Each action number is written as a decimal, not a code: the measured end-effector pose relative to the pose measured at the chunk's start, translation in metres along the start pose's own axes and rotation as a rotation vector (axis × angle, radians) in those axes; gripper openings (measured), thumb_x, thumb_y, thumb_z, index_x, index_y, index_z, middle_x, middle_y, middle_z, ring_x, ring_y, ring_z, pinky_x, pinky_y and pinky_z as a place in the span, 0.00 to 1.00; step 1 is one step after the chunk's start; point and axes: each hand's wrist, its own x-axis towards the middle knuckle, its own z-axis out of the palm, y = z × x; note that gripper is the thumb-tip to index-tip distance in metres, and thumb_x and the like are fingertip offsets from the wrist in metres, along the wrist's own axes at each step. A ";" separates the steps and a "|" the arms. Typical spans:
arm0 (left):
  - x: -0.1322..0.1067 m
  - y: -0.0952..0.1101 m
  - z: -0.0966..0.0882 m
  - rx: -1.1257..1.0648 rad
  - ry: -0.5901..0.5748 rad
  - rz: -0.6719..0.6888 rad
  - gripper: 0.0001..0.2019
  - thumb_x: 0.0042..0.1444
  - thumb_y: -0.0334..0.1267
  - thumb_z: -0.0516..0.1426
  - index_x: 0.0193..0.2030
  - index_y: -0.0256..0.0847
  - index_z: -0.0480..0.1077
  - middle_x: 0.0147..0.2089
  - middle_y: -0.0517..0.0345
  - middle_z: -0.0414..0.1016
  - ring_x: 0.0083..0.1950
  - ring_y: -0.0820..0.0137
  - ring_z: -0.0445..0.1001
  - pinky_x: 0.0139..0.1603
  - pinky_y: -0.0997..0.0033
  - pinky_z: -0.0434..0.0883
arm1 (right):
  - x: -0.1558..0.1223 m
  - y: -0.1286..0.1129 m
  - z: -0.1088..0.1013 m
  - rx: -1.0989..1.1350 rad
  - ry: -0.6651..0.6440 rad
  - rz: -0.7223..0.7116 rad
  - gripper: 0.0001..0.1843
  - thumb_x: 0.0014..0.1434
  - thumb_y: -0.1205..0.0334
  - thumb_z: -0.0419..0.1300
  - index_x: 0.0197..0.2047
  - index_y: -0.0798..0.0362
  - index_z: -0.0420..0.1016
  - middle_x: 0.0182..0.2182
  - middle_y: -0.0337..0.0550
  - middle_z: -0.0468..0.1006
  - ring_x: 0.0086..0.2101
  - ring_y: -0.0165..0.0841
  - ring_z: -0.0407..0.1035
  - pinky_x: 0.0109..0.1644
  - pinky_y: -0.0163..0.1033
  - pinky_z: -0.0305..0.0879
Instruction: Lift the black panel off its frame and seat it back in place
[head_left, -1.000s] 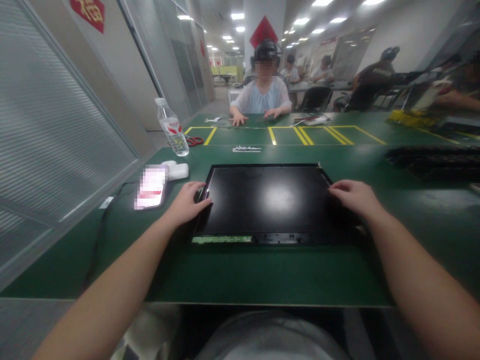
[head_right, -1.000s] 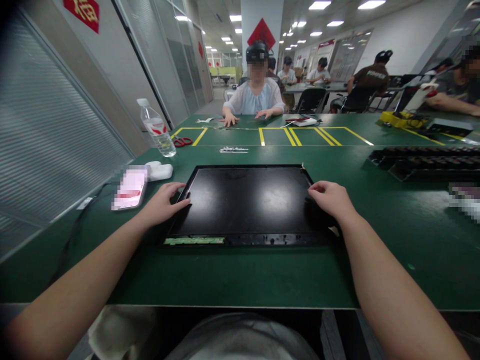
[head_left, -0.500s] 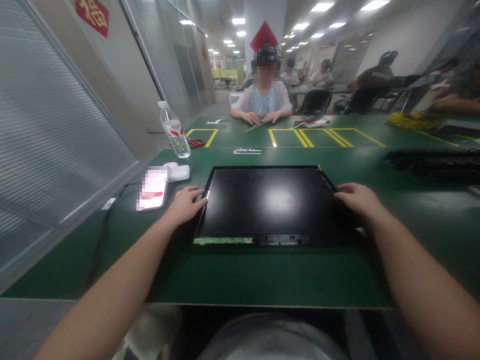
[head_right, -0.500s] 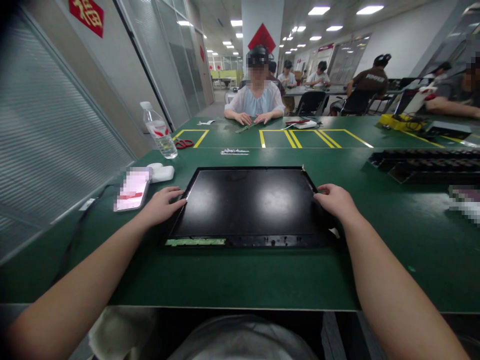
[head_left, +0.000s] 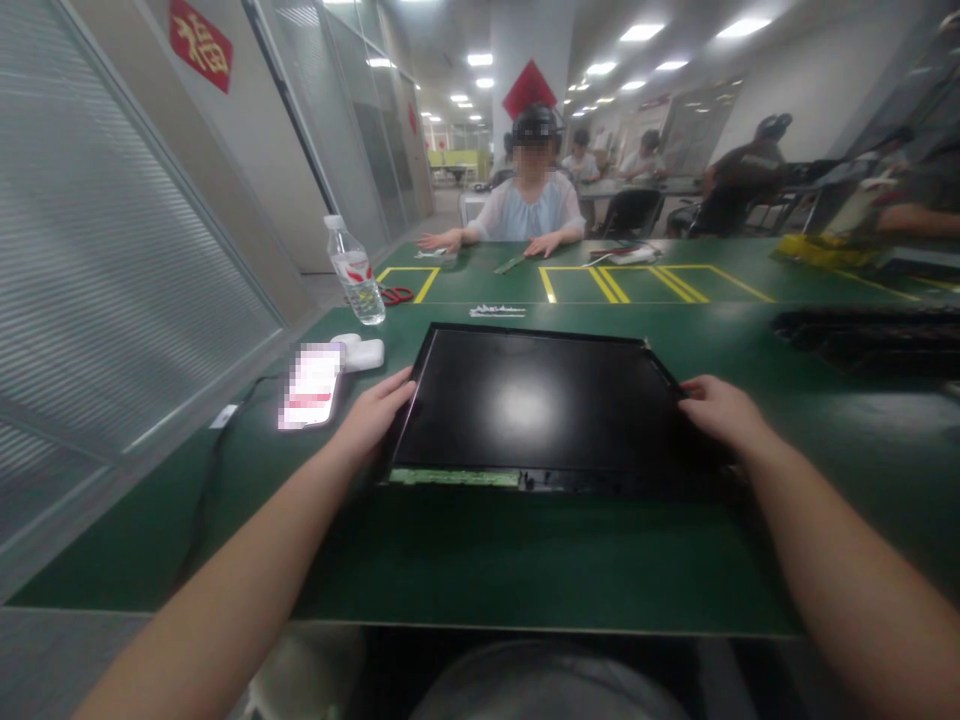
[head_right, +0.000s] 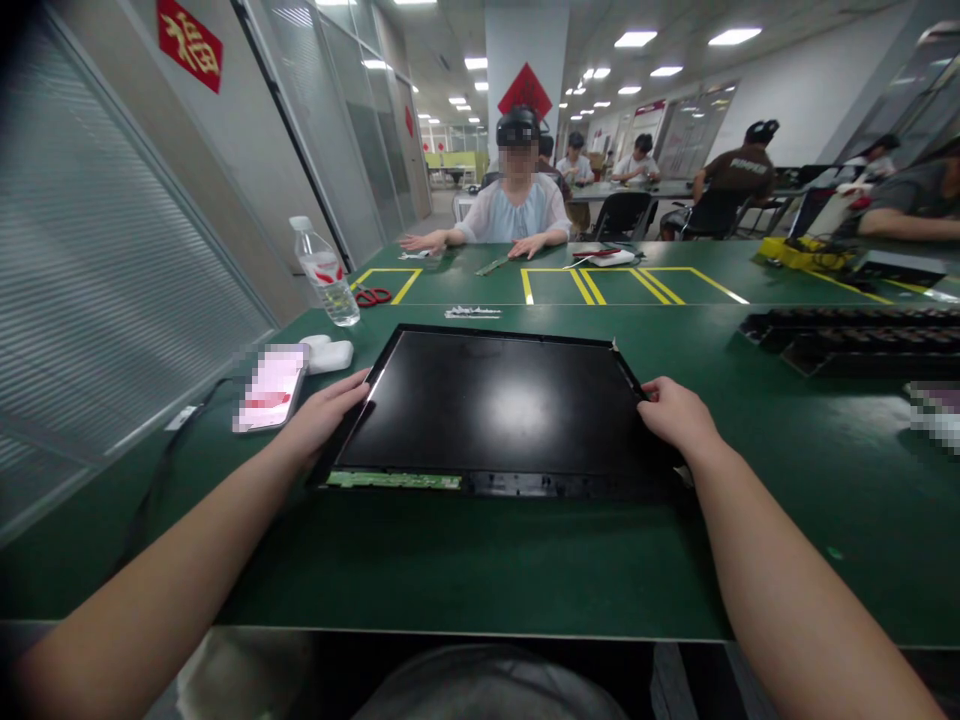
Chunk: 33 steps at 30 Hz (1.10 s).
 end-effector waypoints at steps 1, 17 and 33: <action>-0.003 0.002 0.003 -0.069 -0.017 -0.054 0.28 0.60 0.36 0.68 0.68 0.46 0.80 0.40 0.52 0.89 0.34 0.62 0.86 0.36 0.64 0.83 | 0.000 0.001 0.001 -0.004 -0.006 -0.003 0.22 0.54 0.65 0.65 0.53 0.52 0.84 0.43 0.54 0.86 0.45 0.50 0.81 0.45 0.48 0.74; -0.005 0.012 0.014 -0.295 -0.094 -0.218 0.41 0.58 0.28 0.68 0.78 0.43 0.65 0.35 0.56 0.87 0.23 0.65 0.82 0.25 0.70 0.79 | 0.000 0.000 0.000 -0.010 -0.059 0.000 0.27 0.53 0.66 0.65 0.58 0.53 0.82 0.51 0.58 0.84 0.50 0.53 0.80 0.50 0.50 0.74; -0.015 0.017 0.010 -0.166 -0.176 -0.107 0.28 0.50 0.30 0.75 0.59 0.38 0.82 0.37 0.51 0.88 0.32 0.62 0.87 0.30 0.71 0.80 | -0.004 -0.004 -0.001 0.001 -0.047 -0.029 0.26 0.52 0.63 0.67 0.56 0.52 0.83 0.47 0.55 0.85 0.47 0.50 0.80 0.49 0.48 0.74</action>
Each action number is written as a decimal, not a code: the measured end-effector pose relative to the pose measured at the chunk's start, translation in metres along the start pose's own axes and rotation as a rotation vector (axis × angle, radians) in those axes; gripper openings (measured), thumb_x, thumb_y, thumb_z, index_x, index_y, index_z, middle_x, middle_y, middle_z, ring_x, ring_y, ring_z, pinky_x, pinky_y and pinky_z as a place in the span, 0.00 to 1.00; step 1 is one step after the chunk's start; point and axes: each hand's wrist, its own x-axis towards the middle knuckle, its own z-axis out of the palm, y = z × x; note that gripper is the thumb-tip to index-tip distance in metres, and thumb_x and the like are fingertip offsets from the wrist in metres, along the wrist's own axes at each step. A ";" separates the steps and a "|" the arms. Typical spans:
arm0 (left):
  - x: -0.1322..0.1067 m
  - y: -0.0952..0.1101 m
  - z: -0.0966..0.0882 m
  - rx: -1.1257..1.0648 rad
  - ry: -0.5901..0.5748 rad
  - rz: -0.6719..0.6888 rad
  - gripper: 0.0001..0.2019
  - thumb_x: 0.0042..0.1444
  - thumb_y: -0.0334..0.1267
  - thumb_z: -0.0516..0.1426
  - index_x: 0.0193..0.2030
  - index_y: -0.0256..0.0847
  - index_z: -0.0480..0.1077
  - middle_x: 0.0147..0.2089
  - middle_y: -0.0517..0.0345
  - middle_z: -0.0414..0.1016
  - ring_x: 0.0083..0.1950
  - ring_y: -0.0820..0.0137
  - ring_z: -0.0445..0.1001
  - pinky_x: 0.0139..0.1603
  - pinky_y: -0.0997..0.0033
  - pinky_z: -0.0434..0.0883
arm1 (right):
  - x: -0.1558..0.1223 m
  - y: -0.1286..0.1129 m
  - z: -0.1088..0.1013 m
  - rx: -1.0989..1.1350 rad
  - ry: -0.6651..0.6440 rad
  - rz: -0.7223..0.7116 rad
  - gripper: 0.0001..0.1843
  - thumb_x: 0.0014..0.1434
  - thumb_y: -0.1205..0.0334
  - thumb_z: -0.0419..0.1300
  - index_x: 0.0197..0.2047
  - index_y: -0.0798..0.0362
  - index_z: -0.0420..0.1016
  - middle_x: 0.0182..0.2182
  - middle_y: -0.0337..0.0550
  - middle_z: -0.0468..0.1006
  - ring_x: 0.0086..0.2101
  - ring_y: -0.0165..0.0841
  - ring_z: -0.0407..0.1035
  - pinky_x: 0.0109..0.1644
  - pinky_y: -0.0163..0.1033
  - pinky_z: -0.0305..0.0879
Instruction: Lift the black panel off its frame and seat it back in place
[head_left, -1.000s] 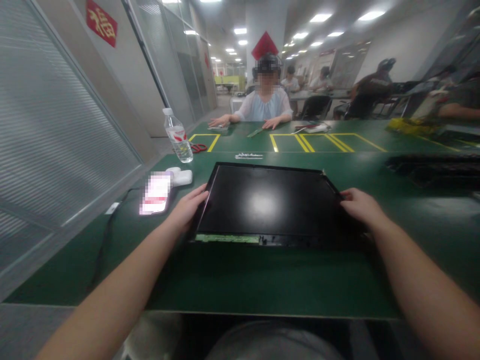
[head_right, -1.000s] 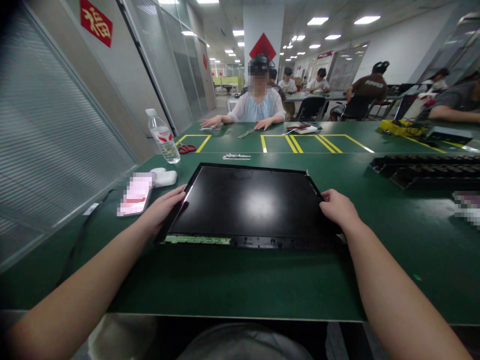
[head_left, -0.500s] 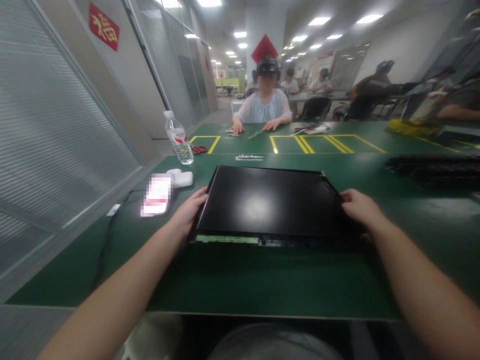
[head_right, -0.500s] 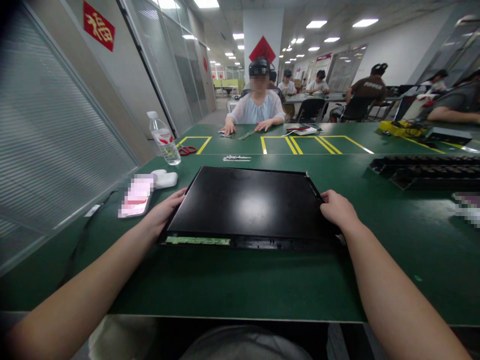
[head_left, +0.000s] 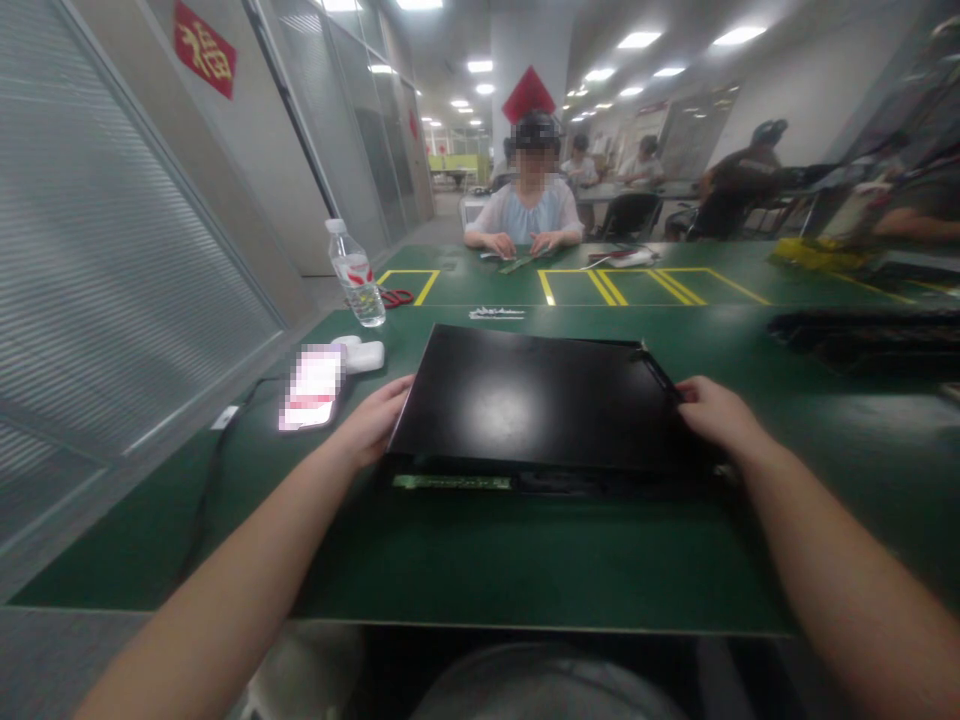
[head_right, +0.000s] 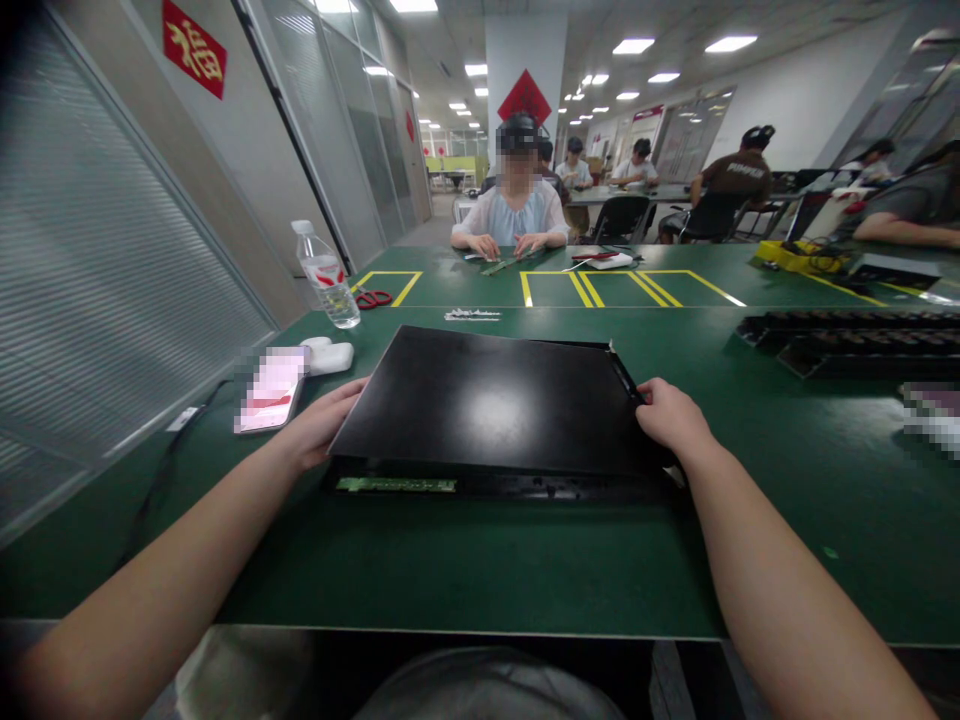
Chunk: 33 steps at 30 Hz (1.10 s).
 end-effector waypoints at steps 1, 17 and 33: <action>0.000 0.001 -0.001 0.013 -0.004 0.007 0.26 0.50 0.30 0.75 0.57 0.38 0.82 0.37 0.51 0.89 0.33 0.61 0.87 0.30 0.71 0.80 | 0.000 -0.001 0.000 -0.003 0.000 0.005 0.26 0.52 0.62 0.67 0.56 0.52 0.83 0.47 0.55 0.85 0.47 0.49 0.80 0.49 0.47 0.74; 0.007 0.000 -0.011 0.071 0.022 0.083 0.09 0.46 0.36 0.69 0.36 0.37 0.85 0.44 0.45 0.90 0.51 0.53 0.87 0.44 0.63 0.84 | -0.001 -0.002 0.002 0.015 0.001 -0.013 0.25 0.54 0.61 0.67 0.56 0.54 0.83 0.47 0.56 0.85 0.45 0.48 0.79 0.48 0.47 0.74; 0.004 -0.005 -0.013 0.332 -0.043 0.443 0.35 0.38 0.64 0.77 0.45 0.38 0.86 0.78 0.36 0.67 0.78 0.35 0.66 0.76 0.39 0.68 | 0.002 0.000 0.004 0.191 0.055 0.030 0.29 0.63 0.54 0.61 0.65 0.53 0.80 0.38 0.49 0.85 0.39 0.46 0.79 0.45 0.46 0.72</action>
